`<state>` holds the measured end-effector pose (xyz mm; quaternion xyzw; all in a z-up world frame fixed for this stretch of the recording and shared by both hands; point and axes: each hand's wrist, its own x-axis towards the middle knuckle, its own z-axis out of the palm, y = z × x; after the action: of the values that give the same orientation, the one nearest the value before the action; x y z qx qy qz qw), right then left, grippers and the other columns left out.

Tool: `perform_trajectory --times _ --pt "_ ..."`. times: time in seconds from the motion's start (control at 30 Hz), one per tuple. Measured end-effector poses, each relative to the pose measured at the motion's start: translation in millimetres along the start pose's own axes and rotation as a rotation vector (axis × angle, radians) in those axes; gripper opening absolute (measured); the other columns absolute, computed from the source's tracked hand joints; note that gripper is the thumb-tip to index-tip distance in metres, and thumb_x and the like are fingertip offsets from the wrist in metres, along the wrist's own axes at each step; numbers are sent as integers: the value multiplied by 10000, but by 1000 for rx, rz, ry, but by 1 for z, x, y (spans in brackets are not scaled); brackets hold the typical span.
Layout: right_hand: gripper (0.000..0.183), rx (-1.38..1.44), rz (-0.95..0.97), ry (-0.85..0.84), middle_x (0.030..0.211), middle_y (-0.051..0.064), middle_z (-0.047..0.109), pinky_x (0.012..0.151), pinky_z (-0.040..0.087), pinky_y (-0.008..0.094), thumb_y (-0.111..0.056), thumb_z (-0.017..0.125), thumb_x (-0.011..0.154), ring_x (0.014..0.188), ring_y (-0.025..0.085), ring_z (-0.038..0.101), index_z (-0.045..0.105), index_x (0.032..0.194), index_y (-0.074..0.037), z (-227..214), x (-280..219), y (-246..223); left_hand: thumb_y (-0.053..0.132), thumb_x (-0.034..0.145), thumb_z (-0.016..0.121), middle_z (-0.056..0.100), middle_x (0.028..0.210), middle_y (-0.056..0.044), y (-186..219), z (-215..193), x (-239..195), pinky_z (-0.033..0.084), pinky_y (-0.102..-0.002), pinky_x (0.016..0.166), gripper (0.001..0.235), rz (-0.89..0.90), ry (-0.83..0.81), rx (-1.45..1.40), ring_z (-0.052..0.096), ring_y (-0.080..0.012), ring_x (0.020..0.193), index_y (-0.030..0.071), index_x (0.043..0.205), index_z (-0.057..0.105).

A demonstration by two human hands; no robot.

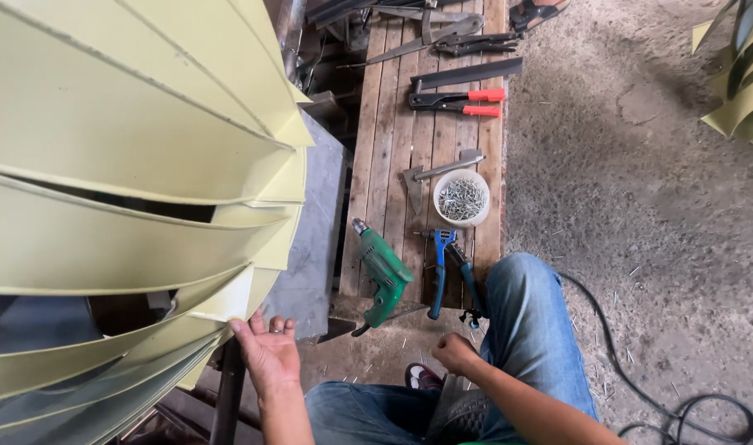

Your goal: The person sits on the floor assembling a large blower wheel, aligning a metal blade against the wheel's rim, then using a green electric drill and a blue fastening tool to secure the blade, taking screws from a bowl on the workbench and repeating the cycle on the next blade.

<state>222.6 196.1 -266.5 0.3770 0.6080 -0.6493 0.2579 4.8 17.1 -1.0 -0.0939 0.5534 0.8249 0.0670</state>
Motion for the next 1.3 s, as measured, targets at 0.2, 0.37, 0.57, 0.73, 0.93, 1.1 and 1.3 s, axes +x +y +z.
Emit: perform_trajectory --times 0.2,0.37,0.57,0.73,0.93,1.1,1.3 --pt "212 6 -18 -27 671 96 675 499 516 371 -210 684 873 525 195 635 740 911 -9 2 5 3 735 800 672 538 1157 83 -1 -1 2 395 -424 810 700 1 19 25 412 -168 828 220 1262 567" --pt "220 -20 -17 -14 673 94 681 528 512 343 -235 707 883 539 181 631 739 896 -18 6 8 5 738 799 678 559 1188 92 -3 -5 5 382 -403 799 682 7 34 30 404 -156 822 256 1271 582" --pt "218 -22 43 -42 680 98 655 500 494 346 -239 709 912 527 185 601 709 888 -22 4 8 5 730 807 691 554 1197 93 -7 -14 11 394 -399 789 691 5 26 -13 411 -156 812 224 1266 592" --pt "199 -44 60 -46 670 92 652 476 472 344 -207 698 910 516 185 592 697 873 -12 -1 -3 -2 725 798 692 560 1196 96 -4 -5 4 411 -393 782 728 7 25 -6 417 -149 786 181 1274 606" --pt "193 -84 49 -36 667 90 648 465 469 320 -214 681 929 505 165 589 692 878 -28 -4 -7 -3 682 821 735 543 1191 41 -7 -5 5 434 -371 731 716 54 8 -13 452 -137 744 124 1246 591" --pt "116 -92 93 -130 685 51 648 467 466 287 -139 650 964 523 129 578 728 933 -59 -1 -11 -2 641 837 739 544 1241 -30 1 8 -3 442 -362 707 769 92 29 31 468 -134 736 66 1310 547" --pt "181 -53 128 -126 708 57 624 449 456 298 -183 657 976 520 141 551 732 1041 -31 -1 -5 5 585 893 682 554 1402 -24 0 8 -2 454 -329 697 745 79 -8 -16 436 -127 694 127 1442 476"
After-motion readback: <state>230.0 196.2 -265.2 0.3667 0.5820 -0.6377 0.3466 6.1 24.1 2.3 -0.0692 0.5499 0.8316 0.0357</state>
